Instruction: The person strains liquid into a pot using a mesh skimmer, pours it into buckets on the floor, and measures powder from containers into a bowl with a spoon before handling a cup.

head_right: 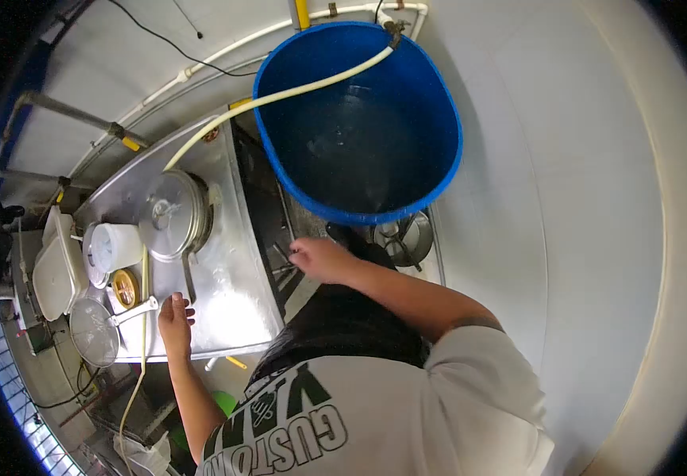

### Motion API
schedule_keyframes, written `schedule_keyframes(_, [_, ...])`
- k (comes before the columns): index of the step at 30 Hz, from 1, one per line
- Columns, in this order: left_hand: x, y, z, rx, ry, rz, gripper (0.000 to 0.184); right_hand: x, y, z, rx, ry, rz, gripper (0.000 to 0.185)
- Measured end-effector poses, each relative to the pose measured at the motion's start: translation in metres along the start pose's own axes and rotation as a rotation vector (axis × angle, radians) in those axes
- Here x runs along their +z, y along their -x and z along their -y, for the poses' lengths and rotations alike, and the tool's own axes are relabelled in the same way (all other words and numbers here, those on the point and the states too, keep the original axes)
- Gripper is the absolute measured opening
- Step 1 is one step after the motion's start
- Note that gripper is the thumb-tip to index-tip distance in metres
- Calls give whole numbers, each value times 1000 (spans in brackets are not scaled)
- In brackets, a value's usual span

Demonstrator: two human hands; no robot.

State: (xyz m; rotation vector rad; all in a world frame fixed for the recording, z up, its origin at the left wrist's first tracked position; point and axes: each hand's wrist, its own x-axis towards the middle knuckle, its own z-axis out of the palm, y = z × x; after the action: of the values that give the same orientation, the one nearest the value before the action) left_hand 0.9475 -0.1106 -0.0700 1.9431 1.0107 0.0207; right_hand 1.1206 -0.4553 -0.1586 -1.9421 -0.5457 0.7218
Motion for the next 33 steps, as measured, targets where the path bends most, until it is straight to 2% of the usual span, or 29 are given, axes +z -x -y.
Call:
schedule_keyframes(2, [25, -10, -23, -53, -57, 15, 57, -4, -40, 4, -97, -68, 70, 36])
schedule_keyframes(3, [36, -14, -34, -70, -75, 16, 57, -8, -54, 8, -87, -86, 81, 36])
schedule_keyframes(5, [57, -23, -57, -250, 0, -67, 59, -24, -78, 15, -172, -56, 174, 35])
schedule_keyframes(7, [66, -35, -68, -301, -27, -93, 58, -46, -96, 16, -169, -81, 197, 32])
schedule_keyframes(9, [63, -46, -76, -394, -268, -17, 53, -60, -114, 14, -183, -97, 232, 30])
schedule_keyframes(10, [62, -53, -70, -444, -262, -21, 46, -66, -122, 12, -208, -140, 227, 30])
schedule_keyframes(11, [63, -57, -58, -459, -252, -40, 46, -72, -131, 12, -235, -179, 225, 29])
schedule_keyframes(13, [69, -58, -50, -173, -497, -115, 41, -80, -149, 17, -334, -136, 223, 28])
schedule_keyframes(15, [79, -55, -63, -266, -473, -185, 38, -90, -177, 22, -448, -87, 236, 27])
schedule_keyframes(17, [85, -50, -77, -247, -555, -239, 35, -99, -204, 31, -563, -37, 120, 24])
schedule_keyframes(18, [87, -49, -87, -314, -557, -235, 32, -104, -218, 38, -636, -22, 37, 21])
schedule_keyframes(23, [93, -48, -95, -399, -664, -260, 31, -115, -278, 46, -774, 115, 53, 20])
schedule_keyframes(25, [92, -50, -94, -353, -703, -226, 28, -103, -293, 39, -863, 246, 69, 14])
schedule_keyframes(26, [91, -51, -93, -367, -727, -206, 28, -97, -298, 37, -887, 359, 105, 18])
schedule_keyframes(29, [88, -51, -92, -411, -688, -181, 25, -86, -302, 40, -895, 405, 63, 18])
schedule_keyframes(33, [88, -48, -88, -373, -609, -231, 23, -84, -300, 46, -890, 448, 66, 23])
